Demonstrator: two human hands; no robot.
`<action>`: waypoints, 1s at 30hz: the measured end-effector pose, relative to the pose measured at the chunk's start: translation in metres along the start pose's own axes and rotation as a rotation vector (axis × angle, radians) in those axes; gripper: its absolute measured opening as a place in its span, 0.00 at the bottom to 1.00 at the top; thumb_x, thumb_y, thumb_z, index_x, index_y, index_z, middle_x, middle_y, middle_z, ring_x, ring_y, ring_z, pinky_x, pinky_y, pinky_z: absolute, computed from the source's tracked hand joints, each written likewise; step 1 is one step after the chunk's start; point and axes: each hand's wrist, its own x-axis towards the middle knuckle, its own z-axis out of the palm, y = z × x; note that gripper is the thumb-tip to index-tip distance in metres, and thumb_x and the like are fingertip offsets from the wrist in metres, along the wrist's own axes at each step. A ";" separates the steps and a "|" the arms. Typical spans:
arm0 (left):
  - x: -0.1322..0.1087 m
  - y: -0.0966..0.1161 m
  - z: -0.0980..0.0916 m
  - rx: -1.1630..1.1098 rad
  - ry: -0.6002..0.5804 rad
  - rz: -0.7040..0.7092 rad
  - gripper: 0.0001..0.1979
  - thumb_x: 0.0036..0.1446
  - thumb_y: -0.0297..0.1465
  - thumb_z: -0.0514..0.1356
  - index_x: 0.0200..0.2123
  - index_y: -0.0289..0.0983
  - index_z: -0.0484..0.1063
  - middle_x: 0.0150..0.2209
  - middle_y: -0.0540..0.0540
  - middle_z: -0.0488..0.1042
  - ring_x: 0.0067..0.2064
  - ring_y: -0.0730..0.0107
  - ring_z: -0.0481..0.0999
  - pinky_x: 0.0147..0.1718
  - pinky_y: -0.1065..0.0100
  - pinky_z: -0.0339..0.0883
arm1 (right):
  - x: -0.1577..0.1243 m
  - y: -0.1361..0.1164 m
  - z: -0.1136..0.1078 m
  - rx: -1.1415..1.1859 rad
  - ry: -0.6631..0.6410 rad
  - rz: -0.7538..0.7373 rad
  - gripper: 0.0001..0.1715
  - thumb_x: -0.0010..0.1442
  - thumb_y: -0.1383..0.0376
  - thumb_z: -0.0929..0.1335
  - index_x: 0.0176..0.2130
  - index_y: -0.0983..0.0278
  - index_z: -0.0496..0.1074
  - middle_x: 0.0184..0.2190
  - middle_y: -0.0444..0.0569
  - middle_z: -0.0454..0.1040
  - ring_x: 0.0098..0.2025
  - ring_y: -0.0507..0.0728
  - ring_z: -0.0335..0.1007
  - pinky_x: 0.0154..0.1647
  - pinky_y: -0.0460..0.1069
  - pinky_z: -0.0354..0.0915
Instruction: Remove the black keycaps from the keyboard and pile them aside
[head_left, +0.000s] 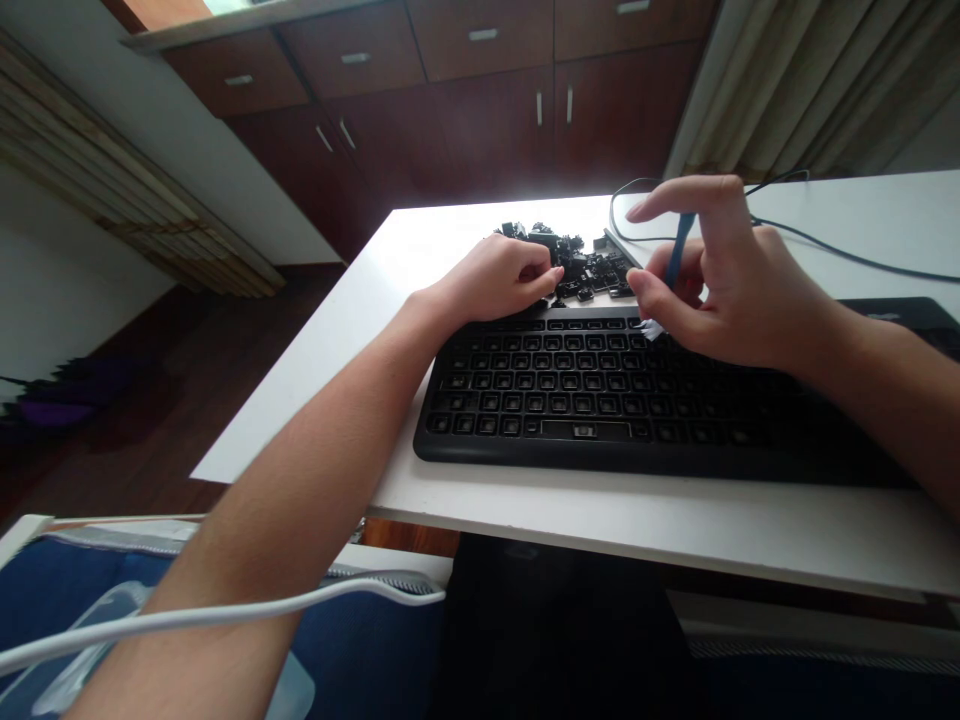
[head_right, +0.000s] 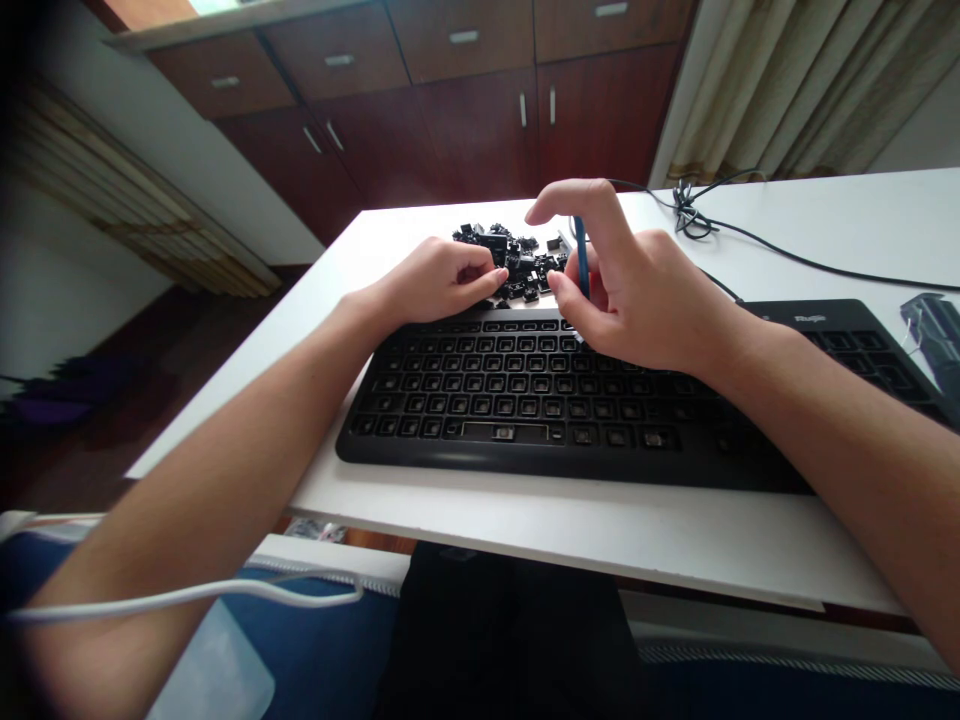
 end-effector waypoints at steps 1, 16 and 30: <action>0.000 0.000 0.000 -0.002 0.002 0.001 0.19 0.65 0.41 0.55 0.27 0.36 0.73 0.23 0.48 0.69 0.24 0.74 0.61 0.30 0.65 0.54 | 0.000 0.000 0.000 -0.002 0.000 0.001 0.32 0.63 0.60 0.71 0.63 0.53 0.59 0.27 0.42 0.73 0.22 0.55 0.67 0.21 0.51 0.62; 0.000 -0.001 0.001 0.003 0.005 0.008 0.19 0.65 0.40 0.54 0.26 0.36 0.72 0.23 0.49 0.68 0.24 0.74 0.59 0.30 0.64 0.53 | 0.000 -0.001 -0.001 -0.022 -0.007 -0.007 0.32 0.63 0.64 0.70 0.63 0.54 0.58 0.28 0.42 0.73 0.21 0.54 0.67 0.21 0.51 0.63; 0.000 -0.002 0.002 0.005 0.013 0.022 0.19 0.66 0.40 0.54 0.26 0.36 0.71 0.22 0.50 0.67 0.24 0.75 0.58 0.29 0.65 0.52 | 0.000 0.001 -0.001 -0.014 0.000 -0.004 0.33 0.62 0.64 0.71 0.63 0.55 0.59 0.28 0.42 0.73 0.21 0.54 0.67 0.21 0.50 0.62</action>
